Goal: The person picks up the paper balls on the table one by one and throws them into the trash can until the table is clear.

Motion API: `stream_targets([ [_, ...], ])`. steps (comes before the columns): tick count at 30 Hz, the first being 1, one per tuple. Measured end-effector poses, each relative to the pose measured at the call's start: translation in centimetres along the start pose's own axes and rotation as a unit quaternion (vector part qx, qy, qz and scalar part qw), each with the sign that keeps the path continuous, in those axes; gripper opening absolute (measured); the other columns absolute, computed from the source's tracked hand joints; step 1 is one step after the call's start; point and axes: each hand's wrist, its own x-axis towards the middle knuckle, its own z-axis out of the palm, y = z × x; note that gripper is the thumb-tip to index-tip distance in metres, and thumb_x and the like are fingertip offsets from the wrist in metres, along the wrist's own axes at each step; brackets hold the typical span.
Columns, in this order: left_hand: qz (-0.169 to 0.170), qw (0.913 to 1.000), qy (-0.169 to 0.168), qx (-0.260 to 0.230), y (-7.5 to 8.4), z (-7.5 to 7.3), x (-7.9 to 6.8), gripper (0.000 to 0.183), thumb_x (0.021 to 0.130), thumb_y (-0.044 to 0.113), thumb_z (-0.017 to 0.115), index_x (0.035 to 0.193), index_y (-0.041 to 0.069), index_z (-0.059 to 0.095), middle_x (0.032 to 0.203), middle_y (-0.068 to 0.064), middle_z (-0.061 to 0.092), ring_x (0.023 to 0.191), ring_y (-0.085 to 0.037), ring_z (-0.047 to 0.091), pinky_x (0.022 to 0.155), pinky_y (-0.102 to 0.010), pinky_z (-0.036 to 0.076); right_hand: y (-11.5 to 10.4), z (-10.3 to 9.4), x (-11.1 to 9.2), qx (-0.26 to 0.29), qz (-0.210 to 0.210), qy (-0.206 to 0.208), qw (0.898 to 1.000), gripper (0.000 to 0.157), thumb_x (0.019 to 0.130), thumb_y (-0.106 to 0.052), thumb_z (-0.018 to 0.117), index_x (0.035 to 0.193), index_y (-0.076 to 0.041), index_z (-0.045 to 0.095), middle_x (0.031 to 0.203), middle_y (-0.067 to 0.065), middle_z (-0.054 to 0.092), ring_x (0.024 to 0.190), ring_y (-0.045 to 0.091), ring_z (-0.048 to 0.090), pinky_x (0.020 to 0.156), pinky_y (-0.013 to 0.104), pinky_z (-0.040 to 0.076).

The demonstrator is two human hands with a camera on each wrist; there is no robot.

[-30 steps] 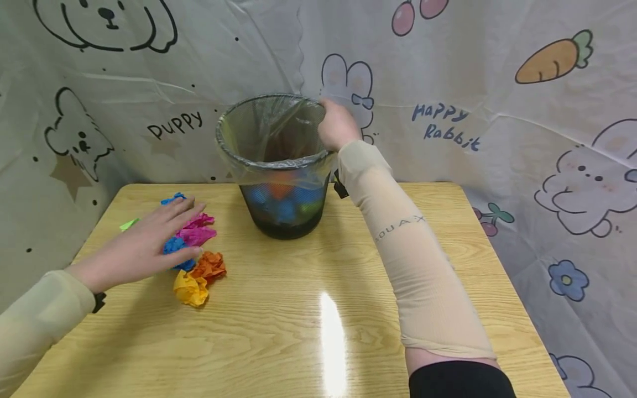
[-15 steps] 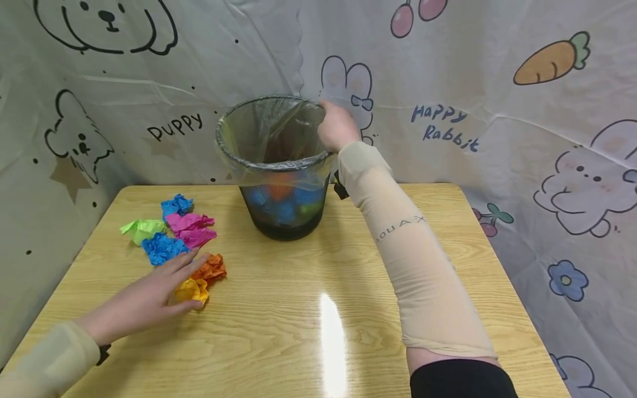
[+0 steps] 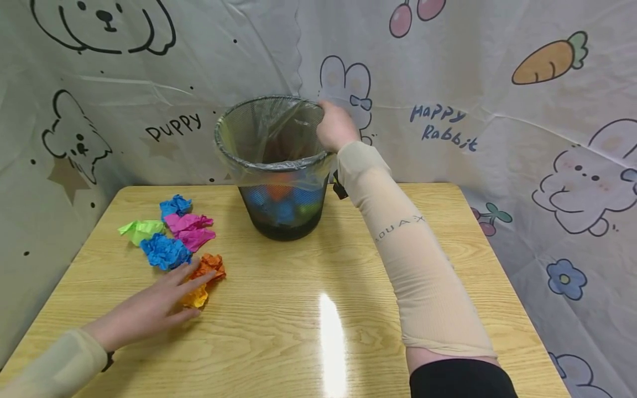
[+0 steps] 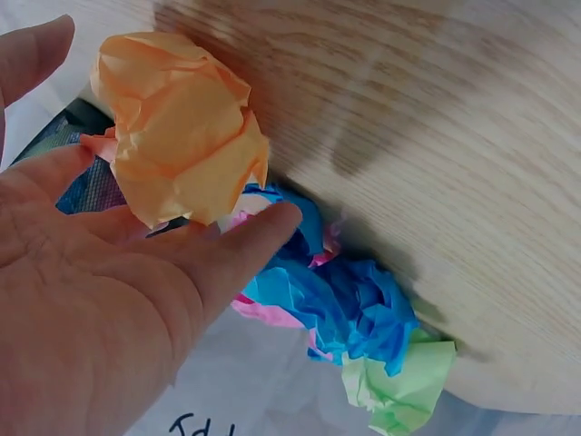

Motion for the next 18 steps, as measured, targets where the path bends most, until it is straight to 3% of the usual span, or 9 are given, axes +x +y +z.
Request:
stream_targets([
  [9,0.036,0.9992,0.008,0.018,0.24,0.42,0.14,0.074,0.095,0.021,0.076,0.159,0.028,0.041,0.161,-0.026,0.031,0.137,-0.051,0.043,0.101,-0.062,0.046,-0.04,-0.08,-0.09,-0.002,0.002,-0.001,1.000,0.063,0.105,-0.006,0.026,0.166,-0.020,0.021,0.167,0.001,0.028,0.140,0.019,0.040,0.100,0.036,0.039],
  [18,0.063,0.9974,-0.001,0.035,0.26,0.43,0.23,0.050,0.096,0.019,0.074,0.144,0.028,0.063,0.154,-0.025,0.044,0.135,-0.049,0.047,0.102,-0.063,0.044,-0.10,-0.15,-0.12,-0.003,0.004,-0.007,1.000,0.063,0.105,-0.007,0.024,0.166,-0.020,0.019,0.168,0.000,0.026,0.134,0.020,0.041,0.093,0.036,0.040],
])
